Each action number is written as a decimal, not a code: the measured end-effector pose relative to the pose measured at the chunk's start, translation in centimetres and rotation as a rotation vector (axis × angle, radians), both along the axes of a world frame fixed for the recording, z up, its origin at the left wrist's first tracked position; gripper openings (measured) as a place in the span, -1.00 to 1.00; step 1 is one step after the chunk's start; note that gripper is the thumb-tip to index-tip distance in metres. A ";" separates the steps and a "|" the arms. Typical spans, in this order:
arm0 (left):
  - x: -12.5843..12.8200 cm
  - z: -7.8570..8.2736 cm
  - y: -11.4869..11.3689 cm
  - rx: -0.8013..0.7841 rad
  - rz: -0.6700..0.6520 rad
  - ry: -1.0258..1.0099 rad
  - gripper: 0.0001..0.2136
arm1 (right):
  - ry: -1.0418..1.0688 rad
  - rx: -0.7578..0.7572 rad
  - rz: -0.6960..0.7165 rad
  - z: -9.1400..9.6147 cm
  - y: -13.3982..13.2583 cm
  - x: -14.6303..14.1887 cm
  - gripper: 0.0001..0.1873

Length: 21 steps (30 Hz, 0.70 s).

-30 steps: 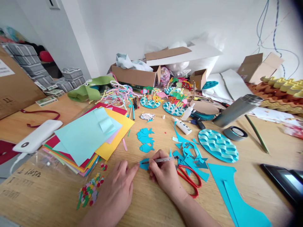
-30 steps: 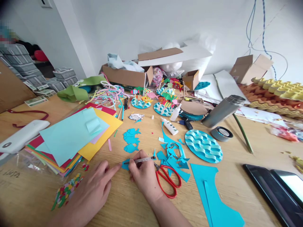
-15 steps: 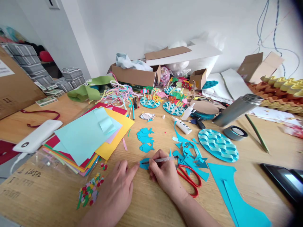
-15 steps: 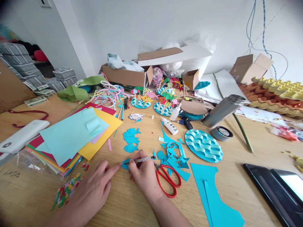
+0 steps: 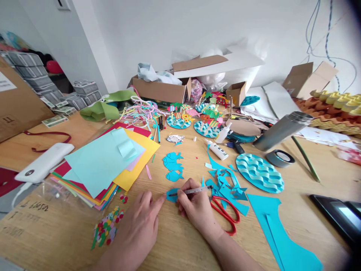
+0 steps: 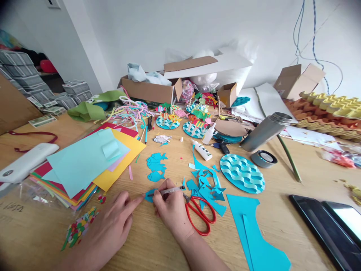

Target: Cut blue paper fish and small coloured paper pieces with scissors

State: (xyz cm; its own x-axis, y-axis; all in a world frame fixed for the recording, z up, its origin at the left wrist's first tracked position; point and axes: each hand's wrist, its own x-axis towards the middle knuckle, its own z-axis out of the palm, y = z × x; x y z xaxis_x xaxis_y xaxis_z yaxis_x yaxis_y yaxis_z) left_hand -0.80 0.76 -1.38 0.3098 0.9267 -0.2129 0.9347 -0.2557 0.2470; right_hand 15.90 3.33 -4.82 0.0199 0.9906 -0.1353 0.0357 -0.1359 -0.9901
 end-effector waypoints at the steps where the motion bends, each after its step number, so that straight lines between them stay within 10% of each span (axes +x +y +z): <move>1: 0.0 0.0 0.0 -0.002 0.003 -0.003 -0.48 | 0.000 -0.003 0.000 0.0 0.0 0.0 -0.81; 21: 0.0 0.2 0.0 -0.007 0.003 -0.017 -0.48 | -0.003 -0.007 0.007 0.3 0.0 0.0 -0.82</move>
